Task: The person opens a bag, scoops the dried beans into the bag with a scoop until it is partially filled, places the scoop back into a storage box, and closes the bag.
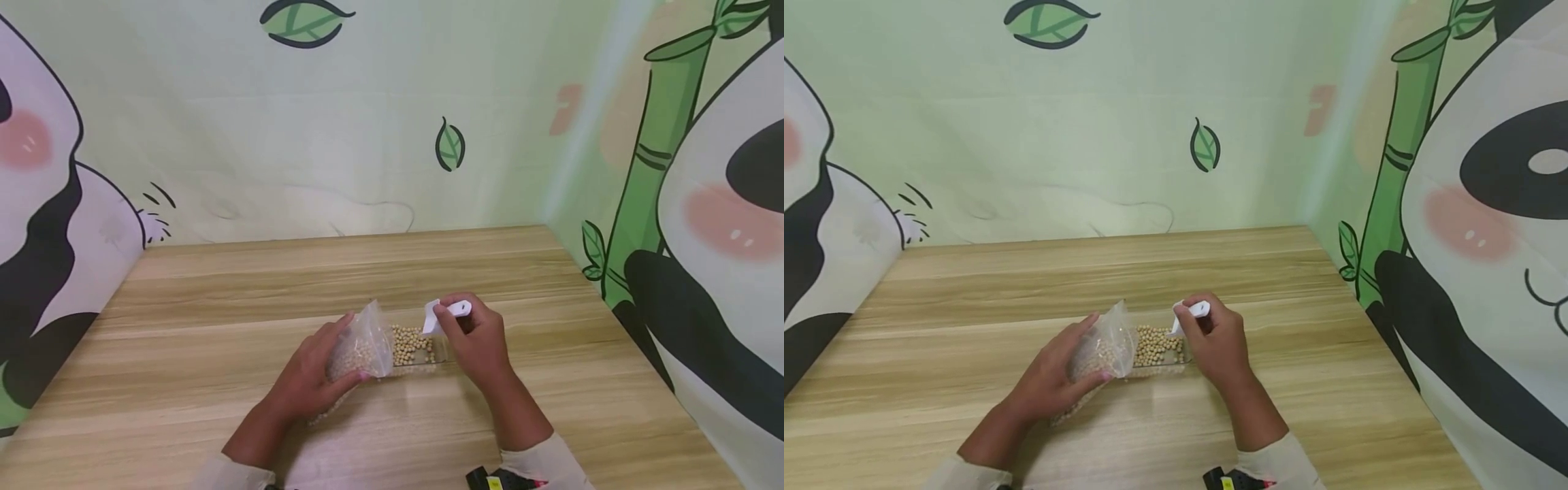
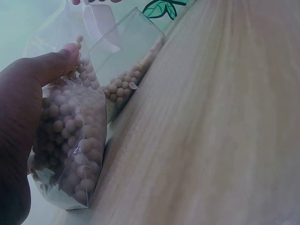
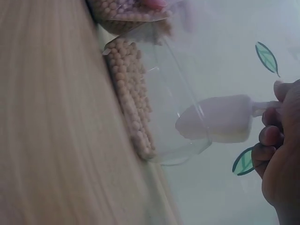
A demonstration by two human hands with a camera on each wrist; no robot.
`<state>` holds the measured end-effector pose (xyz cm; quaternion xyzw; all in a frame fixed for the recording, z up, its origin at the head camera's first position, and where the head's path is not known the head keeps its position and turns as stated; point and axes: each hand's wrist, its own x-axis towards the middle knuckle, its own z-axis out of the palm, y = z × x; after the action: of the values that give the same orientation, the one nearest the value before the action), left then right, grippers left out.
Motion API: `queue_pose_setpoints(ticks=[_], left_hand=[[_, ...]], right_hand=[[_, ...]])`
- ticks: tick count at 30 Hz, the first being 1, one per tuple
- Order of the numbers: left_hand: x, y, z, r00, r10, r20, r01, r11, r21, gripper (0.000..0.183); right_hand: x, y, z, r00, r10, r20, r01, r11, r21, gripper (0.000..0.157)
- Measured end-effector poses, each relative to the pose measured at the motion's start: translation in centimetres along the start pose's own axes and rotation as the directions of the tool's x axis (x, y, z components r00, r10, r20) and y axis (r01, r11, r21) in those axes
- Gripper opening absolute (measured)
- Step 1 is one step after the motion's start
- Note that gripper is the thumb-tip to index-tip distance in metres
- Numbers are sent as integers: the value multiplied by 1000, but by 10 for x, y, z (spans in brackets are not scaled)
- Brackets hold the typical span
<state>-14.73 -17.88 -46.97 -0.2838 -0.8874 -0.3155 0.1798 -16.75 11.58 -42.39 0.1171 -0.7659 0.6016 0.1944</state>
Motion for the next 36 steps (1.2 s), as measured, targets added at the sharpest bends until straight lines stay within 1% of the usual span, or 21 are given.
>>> queue_pose_setpoints(ticks=[2, 4, 8, 12, 16, 18, 20, 23, 25, 27, 29, 32, 36], left_hand=[[1, 1, 0, 1000, 1, 0, -1, 1000, -2, 96], [1, 1, 0, 1000, 2, 0, -2, 1000, -1, 96], [1, 0, 0, 1000, 0, 5, 0, 1000, 5, 96], [1, 0, 1, 1000, -2, 8, 1, 1000, 12, 96], [1, 0, 1, 1000, 3, 10, -3, 1000, 19, 96], [1, 0, 1, 1000, 3, 10, -3, 1000, 18, 96], [1, 0, 1, 1000, 1, 12, -1, 1000, 20, 96], [1, 0, 0, 1000, -4, 13, 4, 1000, 25, 95], [1, -1, 0, 1000, -7, 14, 6, 1000, 28, 95], [0, -1, 0, 1000, -11, 15, 11, 1000, 28, 95], [0, -1, 1, 1000, -15, 17, 15, 1000, 23, 95], [0, 0, 1, 1000, -22, 20, 21, 1000, 15, 95], [0, 0, 2, 999, -30, 20, 30, 1000, 4, 94]], right_hand=[[-1, 3, 0, 998, -50, 37, 52, 996, -65, 10], [-1, 4, 1, 993, -96, 74, 106, 985, -137, 11], [-3, 5, 1, 974, -157, 166, 199, 939, -280, 12], [-5, 4, 4, 956, -168, 242, 257, 877, -406, 16], [-8, 3, 7, 947, -162, 276, 285, 819, -498, 20], [-8, 3, 8, 945, -165, 282, 296, 798, -525, 21], [-7, 3, 9, 947, -161, 278, 291, 796, -530, 21], [-4, 5, 9, 956, -155, 247, 264, 823, -503, 18], [-2, 6, 9, 966, -143, 218, 233, 846, -480, 15], [0, 7, 9, 974, -125, 190, 201, 861, -466, 14], [1, 9, 8, 980, -102, 170, 171, 869, -464, 13], [3, 9, 5, 988, -46, 147, 109, 883, -456, 14], [5, 6, 0, 990, 38, 133, 24, 899, -438, 16]])
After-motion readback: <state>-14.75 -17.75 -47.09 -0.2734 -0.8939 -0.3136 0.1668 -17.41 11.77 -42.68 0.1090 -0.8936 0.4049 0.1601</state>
